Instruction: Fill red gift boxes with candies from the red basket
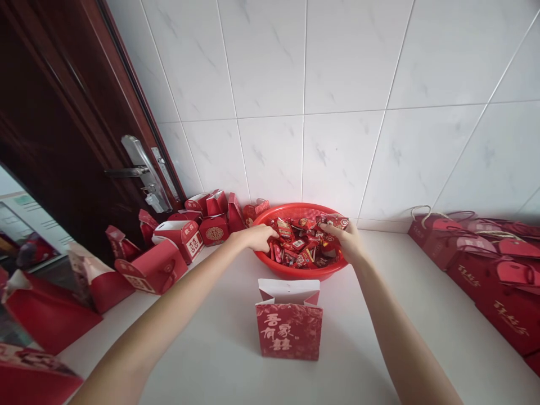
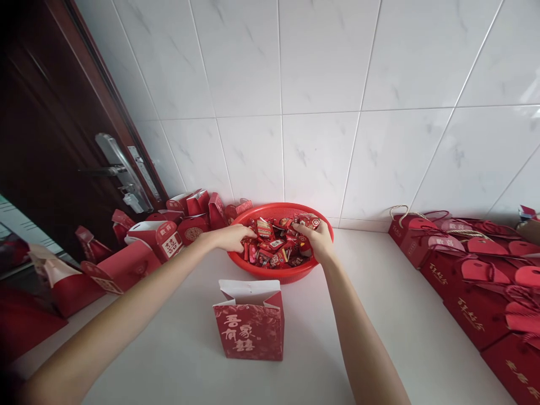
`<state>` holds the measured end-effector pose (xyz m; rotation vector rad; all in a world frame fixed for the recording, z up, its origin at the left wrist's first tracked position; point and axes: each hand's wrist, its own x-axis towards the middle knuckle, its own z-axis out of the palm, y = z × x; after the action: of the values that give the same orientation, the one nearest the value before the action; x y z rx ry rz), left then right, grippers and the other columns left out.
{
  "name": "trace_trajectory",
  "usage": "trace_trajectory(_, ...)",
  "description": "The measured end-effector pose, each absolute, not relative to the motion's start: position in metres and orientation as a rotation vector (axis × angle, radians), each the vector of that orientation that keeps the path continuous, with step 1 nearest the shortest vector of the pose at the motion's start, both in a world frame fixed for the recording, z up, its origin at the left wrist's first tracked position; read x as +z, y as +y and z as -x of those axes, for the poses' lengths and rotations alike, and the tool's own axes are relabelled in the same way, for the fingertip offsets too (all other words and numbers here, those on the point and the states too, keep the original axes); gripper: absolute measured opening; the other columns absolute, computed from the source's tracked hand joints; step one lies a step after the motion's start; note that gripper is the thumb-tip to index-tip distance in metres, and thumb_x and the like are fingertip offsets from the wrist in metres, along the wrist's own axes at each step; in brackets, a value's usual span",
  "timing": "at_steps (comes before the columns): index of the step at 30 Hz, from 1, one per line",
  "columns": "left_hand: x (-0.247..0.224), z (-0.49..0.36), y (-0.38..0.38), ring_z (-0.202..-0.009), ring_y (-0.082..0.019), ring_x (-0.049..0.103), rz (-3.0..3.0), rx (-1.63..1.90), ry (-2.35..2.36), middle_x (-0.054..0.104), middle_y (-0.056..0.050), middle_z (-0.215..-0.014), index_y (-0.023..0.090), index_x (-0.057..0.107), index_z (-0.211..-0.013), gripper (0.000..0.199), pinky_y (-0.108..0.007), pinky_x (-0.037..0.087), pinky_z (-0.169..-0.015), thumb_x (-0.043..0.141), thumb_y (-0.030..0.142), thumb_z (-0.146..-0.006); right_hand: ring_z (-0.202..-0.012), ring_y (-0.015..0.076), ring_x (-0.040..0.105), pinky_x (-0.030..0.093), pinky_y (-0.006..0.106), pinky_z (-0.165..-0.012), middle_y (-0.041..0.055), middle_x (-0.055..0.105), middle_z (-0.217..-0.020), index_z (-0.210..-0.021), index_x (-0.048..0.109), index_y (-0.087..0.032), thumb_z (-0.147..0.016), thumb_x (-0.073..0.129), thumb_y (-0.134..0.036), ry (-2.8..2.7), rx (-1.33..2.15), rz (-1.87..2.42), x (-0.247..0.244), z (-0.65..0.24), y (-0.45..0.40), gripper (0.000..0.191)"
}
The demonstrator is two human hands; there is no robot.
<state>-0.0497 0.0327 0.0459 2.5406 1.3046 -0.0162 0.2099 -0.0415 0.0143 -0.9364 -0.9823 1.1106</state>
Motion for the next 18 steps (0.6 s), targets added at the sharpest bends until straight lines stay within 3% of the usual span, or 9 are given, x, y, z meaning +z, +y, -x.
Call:
trace_trajectory(4, 0.042, 0.028, 0.034, -0.141, -0.041, 0.048, -2.616, -0.283, 1.424, 0.049, -0.014, -0.158, 0.024, 0.061, -0.143, 0.086, -0.044, 0.045, -0.111, 0.074, 0.009, -0.059, -0.068, 0.0250, 0.072, 0.058, 0.032, -0.054, 0.0058, 0.077, -0.079, -0.090, 0.071, -0.019, -0.053, 0.093, -0.038, -0.982, 1.108, 0.949, 0.017, -0.209, -0.044, 0.047)
trace_trajectory(6, 0.043, 0.021, 0.035, -0.146, -0.044, 0.042, -2.606, -0.403, 1.429, 0.039, -0.014, -0.164, 0.027, 0.052, -0.151, 0.097, -0.050, 0.040, -0.116, 0.077, 0.009, -0.059, -0.065, 0.0249, 0.072, 0.056, 0.031, -0.050, 0.0057, 0.077, -0.079, -0.093, 0.071, -0.019, -0.053, 0.093, -0.039, -0.978, 1.119, 0.978, 0.019, -0.208, -0.046, 0.050)
trace_trajectory(8, 0.044, 0.019, 0.036, -0.141, -0.043, 0.048, -2.597, -0.420, 1.364, 0.046, -0.015, -0.160, 0.026, 0.053, -0.151, 0.097, -0.048, 0.042, -0.114, 0.077, 0.007, -0.058, -0.062, 0.0251, 0.071, 0.054, 0.030, -0.046, 0.0056, 0.077, -0.077, -0.095, 0.070, -0.020, -0.054, 0.093, -0.041, -0.967, 1.129, 1.008, 0.019, -0.208, -0.046, 0.052)
trace_trajectory(13, 0.041, 0.025, 0.041, -0.121, -0.030, 0.066, -2.587, -0.165, 1.166, 0.069, -0.011, -0.136, 0.022, 0.068, -0.134, 0.064, -0.034, 0.050, -0.102, 0.069, 0.010, -0.071, -0.065, 0.0265, 0.073, 0.057, 0.032, -0.051, 0.0067, 0.078, -0.079, -0.093, 0.070, -0.020, -0.054, 0.094, -0.041, -0.972, 1.124, 0.966, 0.017, -0.207, -0.045, 0.050)
trace_trajectory(16, 0.038, 0.031, 0.045, -0.108, -0.027, 0.070, -2.499, 0.156, 1.191, 0.077, -0.008, -0.116, 0.021, 0.077, -0.108, 0.029, -0.031, 0.050, -0.095, 0.069, 0.022, -0.081, -0.068, 0.0271, 0.073, 0.057, 0.033, -0.053, 0.0073, 0.078, -0.081, -0.094, 0.071, -0.019, -0.054, 0.094, -0.042, -0.983, 1.127, 0.972, 0.015, -0.208, -0.044, 0.051)
trace_trajectory(18, 0.036, 0.033, 0.049, -0.095, -0.025, 0.070, -2.384, 0.343, 1.182, 0.077, -0.007, -0.099, 0.019, 0.076, -0.090, 0.019, -0.031, 0.051, -0.087, 0.070, 0.036, -0.084, -0.067, 0.0269, 0.073, 0.057, 0.034, -0.053, 0.0069, 0.078, -0.080, -0.093, 0.071, -0.019, -0.054, 0.094, -0.043, -0.990, 1.120, 0.968, 0.014, -0.208, -0.043, 0.052)
